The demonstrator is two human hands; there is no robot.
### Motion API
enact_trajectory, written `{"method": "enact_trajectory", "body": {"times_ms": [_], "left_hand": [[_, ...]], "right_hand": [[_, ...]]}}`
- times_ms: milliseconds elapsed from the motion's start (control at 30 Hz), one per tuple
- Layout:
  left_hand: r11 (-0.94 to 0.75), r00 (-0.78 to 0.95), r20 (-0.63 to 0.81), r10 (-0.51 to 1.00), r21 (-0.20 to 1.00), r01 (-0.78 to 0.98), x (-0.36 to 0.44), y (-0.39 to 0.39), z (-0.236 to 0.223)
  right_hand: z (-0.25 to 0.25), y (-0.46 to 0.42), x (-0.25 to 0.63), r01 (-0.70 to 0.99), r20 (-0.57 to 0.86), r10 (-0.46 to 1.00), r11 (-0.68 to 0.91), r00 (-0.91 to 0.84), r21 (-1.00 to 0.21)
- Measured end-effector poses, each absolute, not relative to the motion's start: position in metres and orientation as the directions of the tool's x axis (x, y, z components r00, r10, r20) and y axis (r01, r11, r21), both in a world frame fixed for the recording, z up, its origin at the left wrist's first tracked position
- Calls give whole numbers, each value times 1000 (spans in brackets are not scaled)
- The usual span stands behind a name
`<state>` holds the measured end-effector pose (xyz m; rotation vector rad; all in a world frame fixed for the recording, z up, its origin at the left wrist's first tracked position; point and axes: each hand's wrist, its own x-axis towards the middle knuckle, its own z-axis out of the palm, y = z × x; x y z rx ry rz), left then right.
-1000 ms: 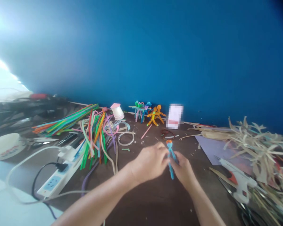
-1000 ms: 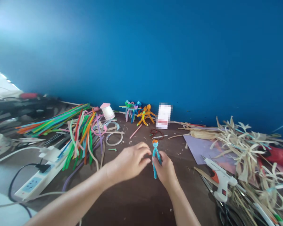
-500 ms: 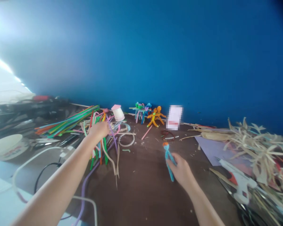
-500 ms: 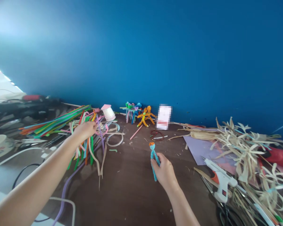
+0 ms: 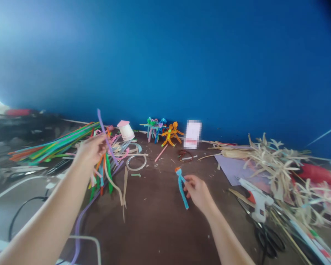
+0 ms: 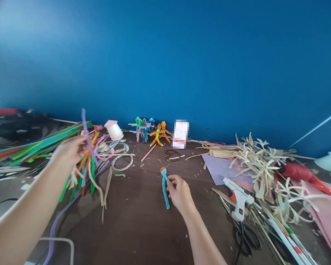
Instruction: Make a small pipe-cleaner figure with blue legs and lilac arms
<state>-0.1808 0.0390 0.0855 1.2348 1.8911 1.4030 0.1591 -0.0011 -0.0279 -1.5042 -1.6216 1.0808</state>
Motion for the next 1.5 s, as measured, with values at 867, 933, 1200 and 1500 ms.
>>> {"method": "enact_trajectory", "body": {"times_ms": [867,933,1200,1500], "left_hand": [[-309,292,125,948,581,753,2,41,-3],[-309,352,31,935,556,772,1,46,-4],[-272,405,-104,908,590,761,6,37,6],[227,401,-217,890,974,24,3,5,7]], "right_hand": [[11,2,184,-283,76,958,156,275,-946],[11,2,184,-141,184,888,264,421,-954],[5,0,187,382,445,841,320,308,-867],[-7,8,191,566,158,987,119,20,-816]]}}
